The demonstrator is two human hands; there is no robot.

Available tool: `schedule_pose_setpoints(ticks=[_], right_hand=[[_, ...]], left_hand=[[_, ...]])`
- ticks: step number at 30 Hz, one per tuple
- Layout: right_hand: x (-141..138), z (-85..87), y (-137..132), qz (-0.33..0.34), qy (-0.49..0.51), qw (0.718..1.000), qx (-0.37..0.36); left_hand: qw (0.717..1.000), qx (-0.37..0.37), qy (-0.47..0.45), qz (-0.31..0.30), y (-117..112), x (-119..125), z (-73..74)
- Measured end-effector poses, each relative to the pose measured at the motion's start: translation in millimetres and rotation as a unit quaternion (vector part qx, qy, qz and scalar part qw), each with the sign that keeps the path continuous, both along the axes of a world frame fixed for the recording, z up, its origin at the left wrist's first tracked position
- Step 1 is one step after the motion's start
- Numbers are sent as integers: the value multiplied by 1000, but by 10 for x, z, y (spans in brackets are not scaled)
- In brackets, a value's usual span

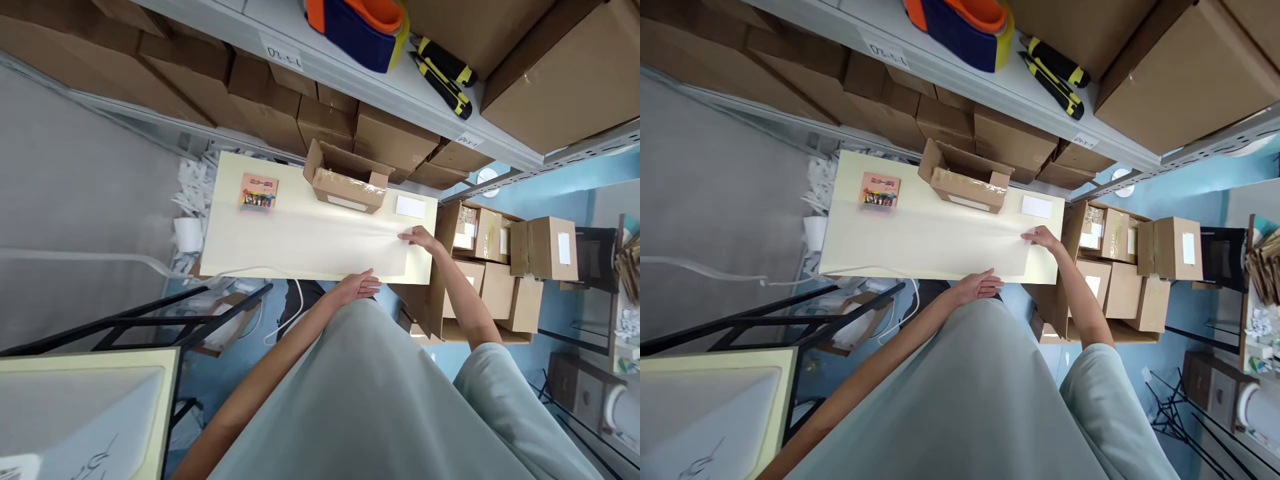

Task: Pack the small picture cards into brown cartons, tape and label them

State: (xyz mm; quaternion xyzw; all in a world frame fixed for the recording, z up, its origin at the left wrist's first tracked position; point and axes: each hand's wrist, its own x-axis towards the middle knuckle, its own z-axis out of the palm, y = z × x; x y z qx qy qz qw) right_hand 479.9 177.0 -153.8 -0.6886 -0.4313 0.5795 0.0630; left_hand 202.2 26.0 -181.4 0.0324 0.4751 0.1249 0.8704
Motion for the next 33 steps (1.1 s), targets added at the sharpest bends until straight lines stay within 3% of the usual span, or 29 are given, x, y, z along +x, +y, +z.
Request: schedule_pose_setpoints(ticks=[2,4,5,6,9,11,13,15,20,23,25,29,31,33], right_hand=[[88,-129,-73,2,-33,999,10],[97,-239,-123,12,-94,995,11],[74,-283,-140,16,-132,991,11],[38,-319,-155,18,-171,985,11],[-135,-356,-209,6,-261,965,21],[-329,-329,-267,-12,-322,945,46],[-636,-289,-342,-19,-373,923,95],[-1088,-271,-416,14,-369,918,146],[-2676,-388,-431,170,-161,956,177],[-3600,-540,-254,198,-101,958,179],[-4070,-659,-97,186,-88,964,170],[-4598,-892,92,94,-113,983,109],[-4713,-985,79,31,-141,985,93],[-4777,-1055,26,-12,-156,982,102]], left_hand=[[998,51,17,-20,9,-79,-61],[985,121,124,11,78,-290,-154],[965,164,205,26,131,-437,-215],[931,210,298,25,189,-603,-283],[790,322,520,-54,328,-1114,-493],[746,327,566,-125,343,-1371,-594],[742,322,559,-180,297,-1515,-635],[748,333,537,-205,231,-1568,-618],[764,377,488,-188,248,-1772,-508],[792,384,438,-184,425,-2215,-504],[802,376,424,-186,609,-2610,-528],[758,391,508,-119,1150,-3316,-611],[737,395,539,-98,1476,-3507,-667],[741,381,542,-107,1790,-3568,-728]])
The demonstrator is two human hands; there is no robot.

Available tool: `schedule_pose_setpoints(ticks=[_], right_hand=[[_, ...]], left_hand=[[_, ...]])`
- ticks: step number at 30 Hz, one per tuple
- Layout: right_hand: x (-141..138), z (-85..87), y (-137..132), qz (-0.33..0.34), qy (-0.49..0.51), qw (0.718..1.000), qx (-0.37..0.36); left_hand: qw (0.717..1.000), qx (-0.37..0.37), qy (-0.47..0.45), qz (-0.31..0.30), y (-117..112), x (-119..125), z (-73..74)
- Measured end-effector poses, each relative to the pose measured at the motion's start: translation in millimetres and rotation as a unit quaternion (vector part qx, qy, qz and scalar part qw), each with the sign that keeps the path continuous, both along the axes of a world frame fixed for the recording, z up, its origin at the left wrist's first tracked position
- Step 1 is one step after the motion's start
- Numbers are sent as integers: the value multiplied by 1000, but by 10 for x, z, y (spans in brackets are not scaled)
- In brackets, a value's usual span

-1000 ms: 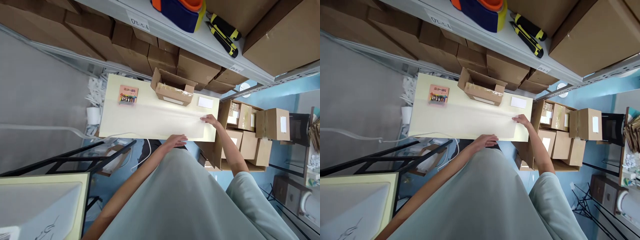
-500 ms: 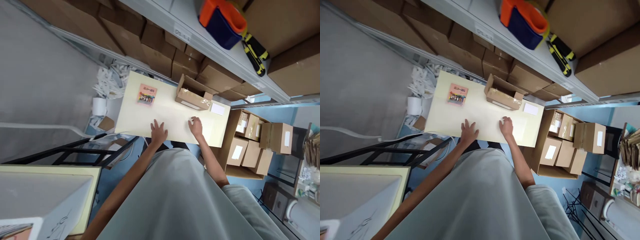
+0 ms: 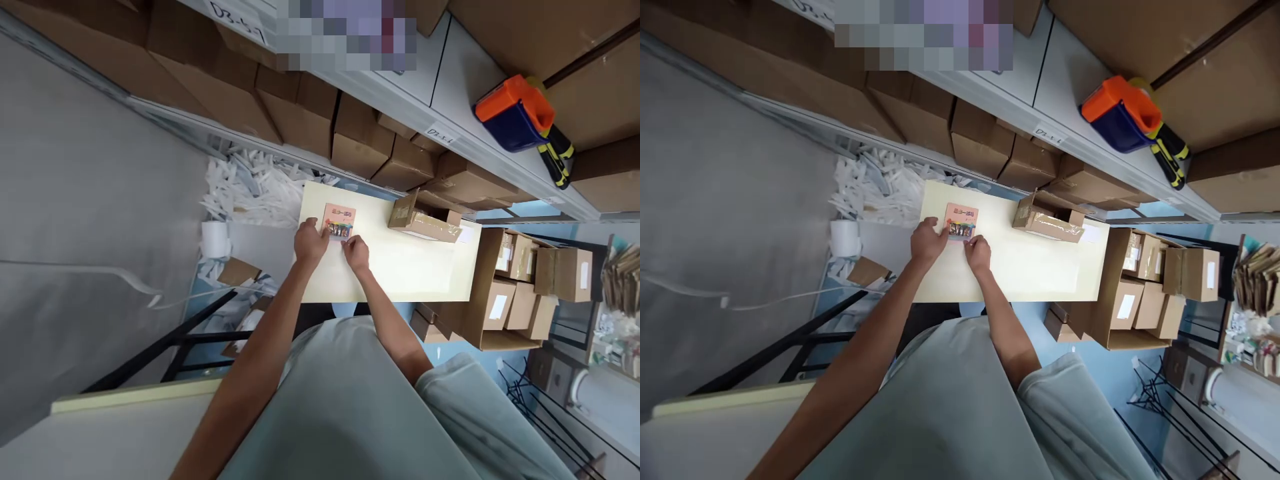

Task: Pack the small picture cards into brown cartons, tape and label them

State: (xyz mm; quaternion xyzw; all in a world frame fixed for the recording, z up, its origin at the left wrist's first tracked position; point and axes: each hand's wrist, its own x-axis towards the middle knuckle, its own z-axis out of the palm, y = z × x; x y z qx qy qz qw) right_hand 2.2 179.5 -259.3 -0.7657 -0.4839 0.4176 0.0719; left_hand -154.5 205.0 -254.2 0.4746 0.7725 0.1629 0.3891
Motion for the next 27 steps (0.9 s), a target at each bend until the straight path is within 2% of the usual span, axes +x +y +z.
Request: schedule_pose_setpoints(ticks=[4,7,9,11,13,15,17,19,21,24,27], right_hand=[[-58,-54,-78,-32,-6,999,32],[-69,-35,-70,-48,7,998,33],[-69,-19,-47,-64,19,997,26],[-55,-13,-20,-77,35,996,14],[1,-10,-3,-92,72,993,-12],[145,8,-20,-109,133,984,-44],[422,64,-99,-126,197,970,-58],[855,168,-254,-146,264,952,-40],[1415,308,-483,-176,331,927,-22],[2335,512,-897,-204,382,901,-15],[3137,589,-1240,-180,341,923,3]], left_hand=[[998,-61,-12,-12,457,109,-98],[996,-72,-37,-44,616,186,-101],[995,-49,-65,-65,640,181,-39],[994,13,-77,-73,592,143,100],[990,96,-82,-70,460,110,319],[980,151,-113,-57,245,139,585],[972,164,-166,-16,-30,282,830],[961,136,-238,37,-324,569,975],[944,72,-314,71,-600,1002,975],[918,-31,-383,94,-932,1852,751],[910,-94,-390,102,-1135,2731,432]])
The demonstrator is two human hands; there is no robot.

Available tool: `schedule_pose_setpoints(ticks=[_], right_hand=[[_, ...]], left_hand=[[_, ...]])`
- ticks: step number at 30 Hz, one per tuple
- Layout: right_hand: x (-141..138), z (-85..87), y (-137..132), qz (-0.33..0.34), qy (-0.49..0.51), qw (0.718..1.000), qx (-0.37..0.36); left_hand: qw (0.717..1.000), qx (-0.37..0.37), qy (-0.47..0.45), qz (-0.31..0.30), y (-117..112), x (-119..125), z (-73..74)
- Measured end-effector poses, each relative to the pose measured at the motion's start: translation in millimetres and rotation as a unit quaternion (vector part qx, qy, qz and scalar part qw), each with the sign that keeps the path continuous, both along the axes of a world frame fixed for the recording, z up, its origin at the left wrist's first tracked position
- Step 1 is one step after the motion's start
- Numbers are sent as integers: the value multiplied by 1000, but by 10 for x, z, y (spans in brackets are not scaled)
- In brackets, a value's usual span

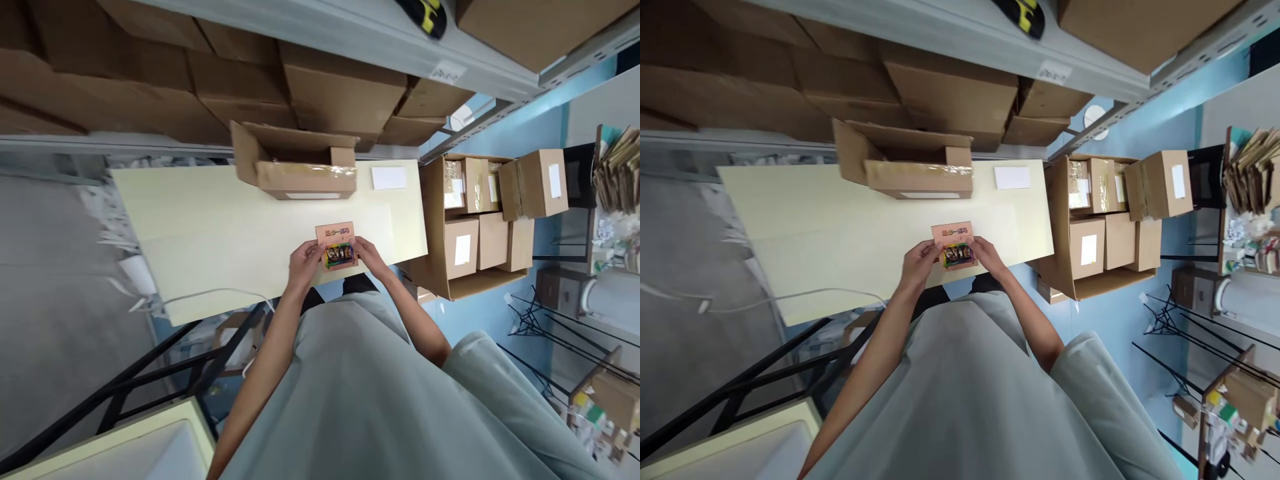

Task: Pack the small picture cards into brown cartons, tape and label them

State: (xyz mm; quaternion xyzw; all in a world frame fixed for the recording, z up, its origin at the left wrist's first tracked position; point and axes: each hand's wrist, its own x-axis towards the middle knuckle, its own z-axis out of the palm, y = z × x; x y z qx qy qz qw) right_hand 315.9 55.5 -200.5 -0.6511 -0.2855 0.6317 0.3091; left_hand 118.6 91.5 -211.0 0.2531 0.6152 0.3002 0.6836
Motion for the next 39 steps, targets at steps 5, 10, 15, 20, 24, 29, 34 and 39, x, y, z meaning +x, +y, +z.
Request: schedule_pose_setpoints(ticks=[5,10,15,20,24,29,34,39], right_hand=[[833,-188,-135,33,-224,974,-34],[1114,-394,9,57,-313,947,-37],[1231,-441,6,99,-372,923,-23],[1327,-442,-85,81,-434,896,-50],[1253,-466,-61,115,-450,884,-59],[1275,-431,-1,122,-449,884,-43],[1434,-235,-37,82,-421,903,38],[1147,38,-85,75,-353,921,145]], left_hand=[[998,-24,14,-50,-58,954,-439],[983,20,155,-96,11,1284,-720],[966,35,228,-117,28,1346,-799],[945,65,294,-130,-50,1314,-721],[931,93,310,-169,-190,1359,-654],[927,143,297,-180,-340,1450,-613],[954,191,156,-169,-433,1574,-493],[982,158,34,-99,-421,1561,-219]])
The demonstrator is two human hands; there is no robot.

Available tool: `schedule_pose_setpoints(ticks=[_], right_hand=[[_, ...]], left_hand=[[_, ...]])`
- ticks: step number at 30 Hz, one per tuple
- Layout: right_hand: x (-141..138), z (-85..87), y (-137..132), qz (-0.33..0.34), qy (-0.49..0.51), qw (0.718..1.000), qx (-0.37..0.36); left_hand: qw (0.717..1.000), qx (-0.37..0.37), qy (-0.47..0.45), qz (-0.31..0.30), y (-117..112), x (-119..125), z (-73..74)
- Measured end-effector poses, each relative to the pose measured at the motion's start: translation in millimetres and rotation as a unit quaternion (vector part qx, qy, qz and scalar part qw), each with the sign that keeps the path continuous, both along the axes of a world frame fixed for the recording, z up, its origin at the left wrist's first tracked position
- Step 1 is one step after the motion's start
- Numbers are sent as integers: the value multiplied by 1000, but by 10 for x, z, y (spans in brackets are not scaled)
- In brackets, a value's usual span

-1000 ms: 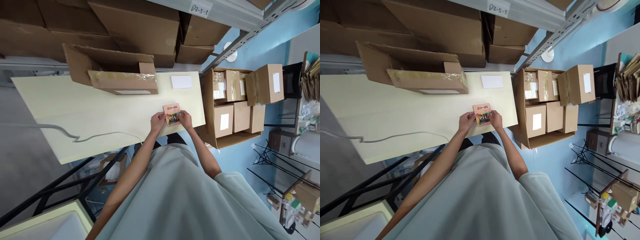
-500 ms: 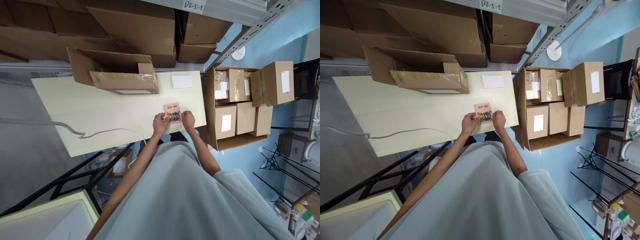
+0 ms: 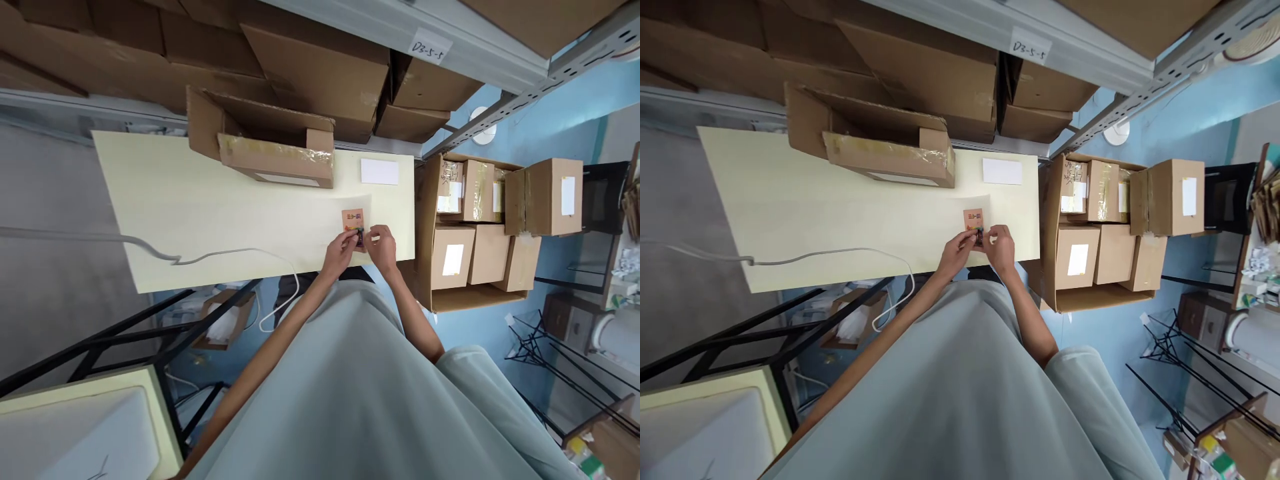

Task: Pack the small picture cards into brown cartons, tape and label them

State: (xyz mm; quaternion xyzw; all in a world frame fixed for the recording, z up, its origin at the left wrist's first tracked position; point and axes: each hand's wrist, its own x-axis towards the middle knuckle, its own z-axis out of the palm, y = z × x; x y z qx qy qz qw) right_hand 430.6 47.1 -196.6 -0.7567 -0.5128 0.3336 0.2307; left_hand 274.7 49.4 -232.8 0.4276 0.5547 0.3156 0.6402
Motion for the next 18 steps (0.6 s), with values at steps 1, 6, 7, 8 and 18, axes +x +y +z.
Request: schedule_pose_setpoints(ticks=[1,6,7,8,18], right_hand=[[-126,33,-4,17,18,1000,11],[-758,15,-8,121,93,988,5],[-829,-18,-3,148,113,982,-3],[-869,-57,4,172,132,976,-12],[-686,-430,84,251,-22,965,-75]], left_hand=[[1000,-9,-16,22,15,-49,48],[991,-44,31,123,125,-489,50],[987,-50,68,135,152,-592,-2],[983,-58,102,141,180,-688,-67],[948,-99,274,129,372,-893,-510]])
